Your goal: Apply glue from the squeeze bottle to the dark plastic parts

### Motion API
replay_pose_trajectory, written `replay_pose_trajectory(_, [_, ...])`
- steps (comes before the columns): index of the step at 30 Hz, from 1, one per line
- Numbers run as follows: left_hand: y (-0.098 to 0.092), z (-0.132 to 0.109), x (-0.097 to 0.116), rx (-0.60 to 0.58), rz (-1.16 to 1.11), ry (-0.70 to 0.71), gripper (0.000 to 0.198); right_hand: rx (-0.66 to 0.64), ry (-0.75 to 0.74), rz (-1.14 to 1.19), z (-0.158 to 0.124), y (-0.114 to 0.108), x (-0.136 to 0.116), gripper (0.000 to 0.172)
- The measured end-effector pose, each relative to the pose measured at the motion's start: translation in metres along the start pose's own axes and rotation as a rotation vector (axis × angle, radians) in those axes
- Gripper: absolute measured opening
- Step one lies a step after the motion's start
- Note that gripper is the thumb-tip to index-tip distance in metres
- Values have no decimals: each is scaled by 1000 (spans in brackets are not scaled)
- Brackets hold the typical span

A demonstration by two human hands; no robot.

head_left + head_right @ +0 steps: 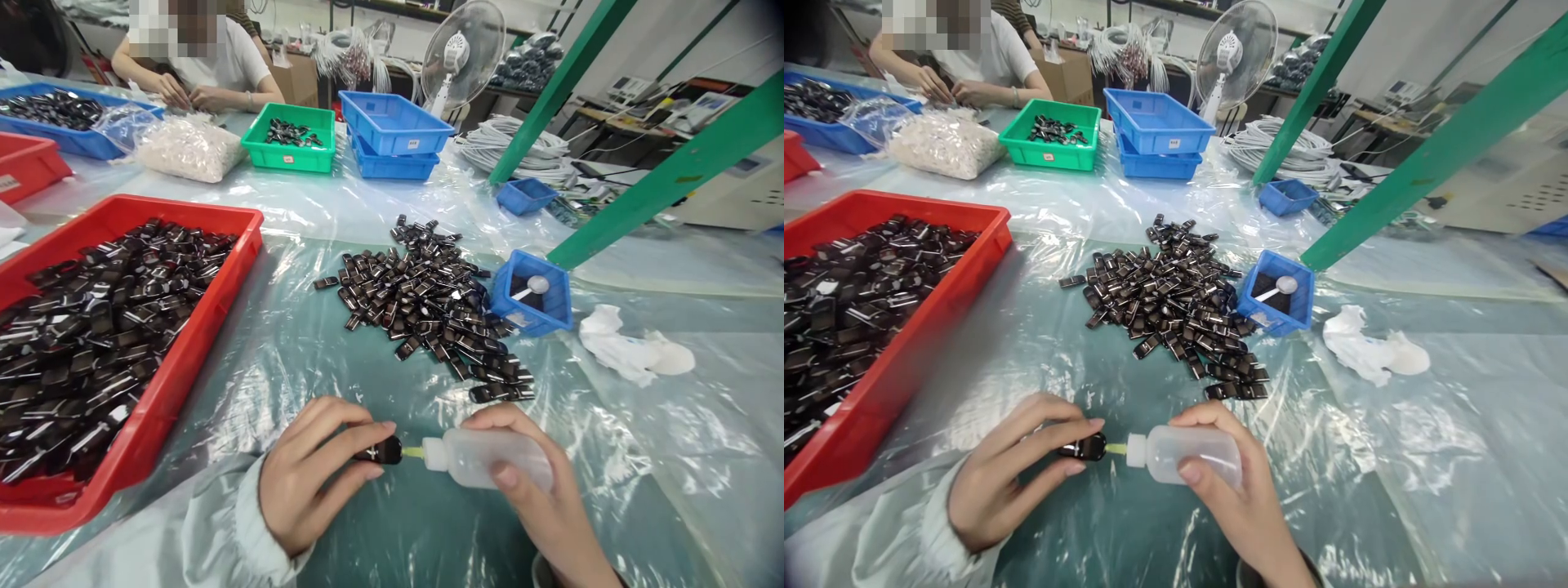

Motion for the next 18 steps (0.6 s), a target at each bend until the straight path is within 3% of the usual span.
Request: replay_pose_trajectory(18, [-1, 0, 0, 28, 12, -11, 25, -7, 21, -15, -1, 3, 5, 30])
Point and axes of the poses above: each hand's wrist, its own z-axis towards the middle knuckle, its own y-axis out of the palm, x = y × z, the point moved 7 cm from there along z, towards the middle knuckle, and after that the axes turned 1 degree about z, right-handed, at the moved point
